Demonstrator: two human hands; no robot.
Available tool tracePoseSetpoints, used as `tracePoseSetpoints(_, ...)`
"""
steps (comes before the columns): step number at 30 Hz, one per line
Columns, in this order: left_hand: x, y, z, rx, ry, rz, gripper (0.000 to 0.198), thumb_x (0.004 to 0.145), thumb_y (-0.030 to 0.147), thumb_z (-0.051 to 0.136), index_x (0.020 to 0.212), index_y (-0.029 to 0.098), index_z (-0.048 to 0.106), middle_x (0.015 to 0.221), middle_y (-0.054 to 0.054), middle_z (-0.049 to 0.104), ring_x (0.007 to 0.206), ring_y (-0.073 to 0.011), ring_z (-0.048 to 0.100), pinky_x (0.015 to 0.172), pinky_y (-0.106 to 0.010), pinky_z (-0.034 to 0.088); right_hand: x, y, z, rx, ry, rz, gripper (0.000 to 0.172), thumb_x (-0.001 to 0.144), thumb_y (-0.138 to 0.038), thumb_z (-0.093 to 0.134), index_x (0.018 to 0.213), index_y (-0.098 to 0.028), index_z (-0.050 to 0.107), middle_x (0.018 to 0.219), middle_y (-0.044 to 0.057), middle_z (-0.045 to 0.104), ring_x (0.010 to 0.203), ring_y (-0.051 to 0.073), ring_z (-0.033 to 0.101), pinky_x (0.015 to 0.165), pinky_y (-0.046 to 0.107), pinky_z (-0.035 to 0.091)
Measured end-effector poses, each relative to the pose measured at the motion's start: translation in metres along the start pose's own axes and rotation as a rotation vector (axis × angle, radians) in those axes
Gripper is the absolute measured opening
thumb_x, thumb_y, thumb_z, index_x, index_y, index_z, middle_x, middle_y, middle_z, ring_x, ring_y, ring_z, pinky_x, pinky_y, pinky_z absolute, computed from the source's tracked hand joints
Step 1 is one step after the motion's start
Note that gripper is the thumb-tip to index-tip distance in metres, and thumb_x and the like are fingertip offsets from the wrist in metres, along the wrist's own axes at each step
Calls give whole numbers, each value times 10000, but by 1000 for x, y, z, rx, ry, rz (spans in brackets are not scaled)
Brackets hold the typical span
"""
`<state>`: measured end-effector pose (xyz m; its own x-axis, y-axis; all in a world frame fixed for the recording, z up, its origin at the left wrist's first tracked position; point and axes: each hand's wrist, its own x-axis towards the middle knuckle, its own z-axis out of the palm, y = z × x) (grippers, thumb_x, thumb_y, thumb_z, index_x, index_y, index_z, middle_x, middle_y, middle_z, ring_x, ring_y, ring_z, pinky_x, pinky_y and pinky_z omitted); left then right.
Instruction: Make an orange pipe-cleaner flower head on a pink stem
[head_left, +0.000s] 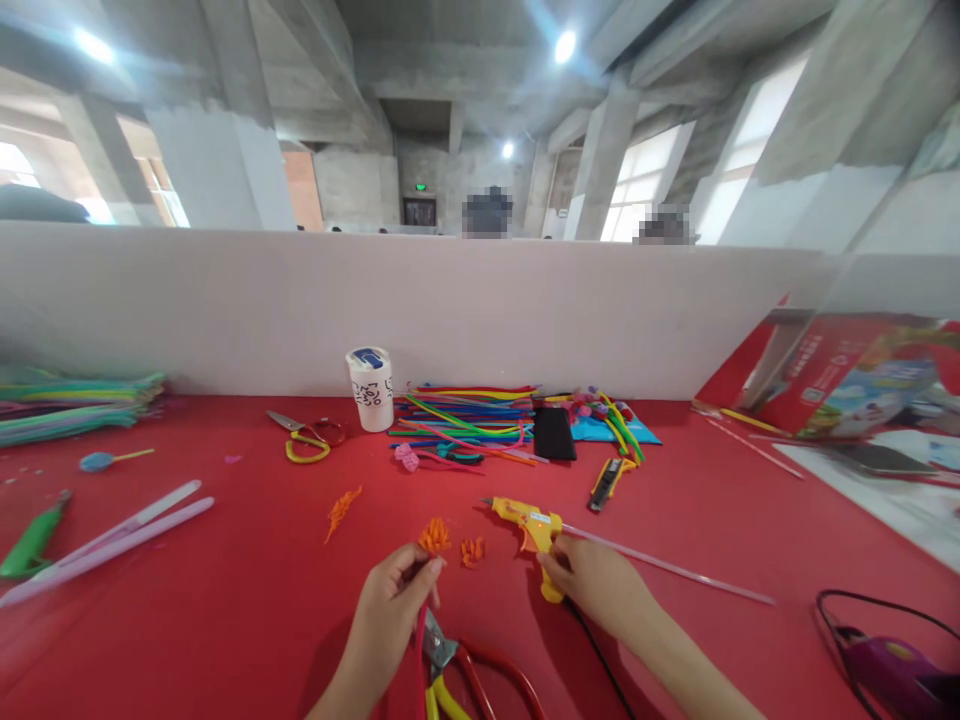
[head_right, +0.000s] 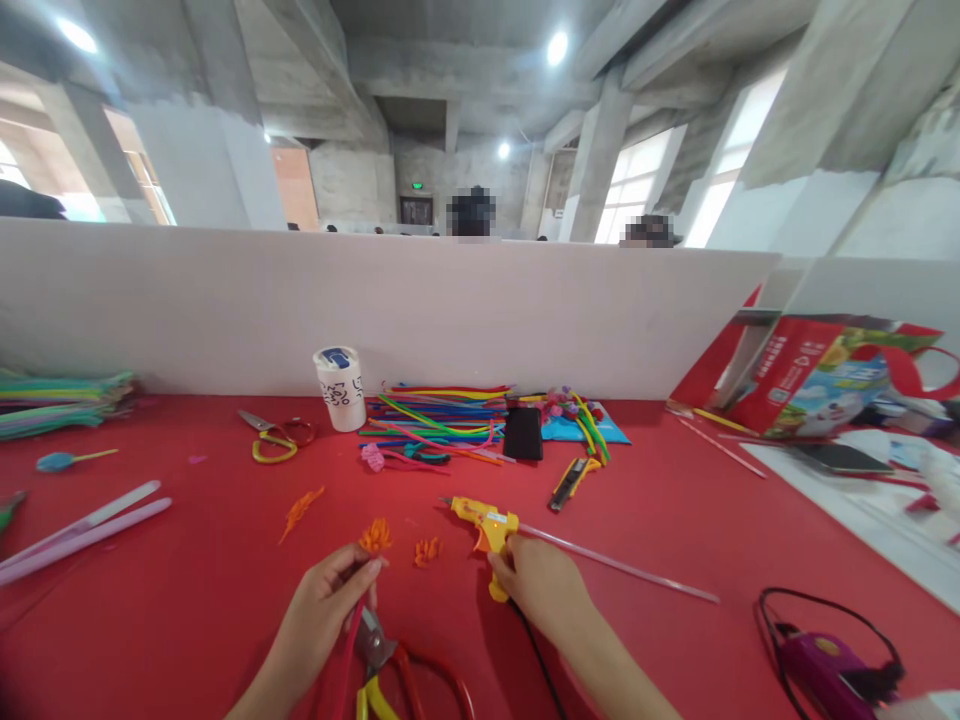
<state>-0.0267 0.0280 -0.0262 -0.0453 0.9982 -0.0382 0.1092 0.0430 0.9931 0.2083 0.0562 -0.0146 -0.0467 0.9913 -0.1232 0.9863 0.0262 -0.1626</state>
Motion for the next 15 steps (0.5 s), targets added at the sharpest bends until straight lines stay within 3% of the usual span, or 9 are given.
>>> tracePoseSetpoints(3,1,0,0,-6,15,-5,295,715,439,593,616,161,578,449,42,499,386,-92,358,417,-218,285,10,-9,-10,-23,30,3,266,905,-314,466,803,-141,640,771,100,665,719,202,639,607,301,453)
tracePoseSetpoints(6,0,0,1,0,5,-3,281,718,426,589,609,167,574,457,40,506,391,-97,372,420,-221,292,42,-35,-21,-5,65,-111,266,897,-324,517,1117,-177,550,1121,68,579,924,180,592,784,379,505)
tracePoseSetpoints(10,0,-1,1,5,12,17,267,716,408,594,590,173,572,457,38,512,400,-102,396,425,-220,303,101,-79,-24,30,79,-265,294,892,-315,527,1152,-178,532,1166,76,556,967,197,580,806,401,499)
tracePoseSetpoints(15,7,-10,-1,-50,50,-8,281,701,427,594,575,177,567,463,23,554,332,-82,344,355,-211,219,141,-104,-7,70,65,-247,320,881,-314,546,1152,-144,532,1160,97,556,968,204,581,808,398,497)
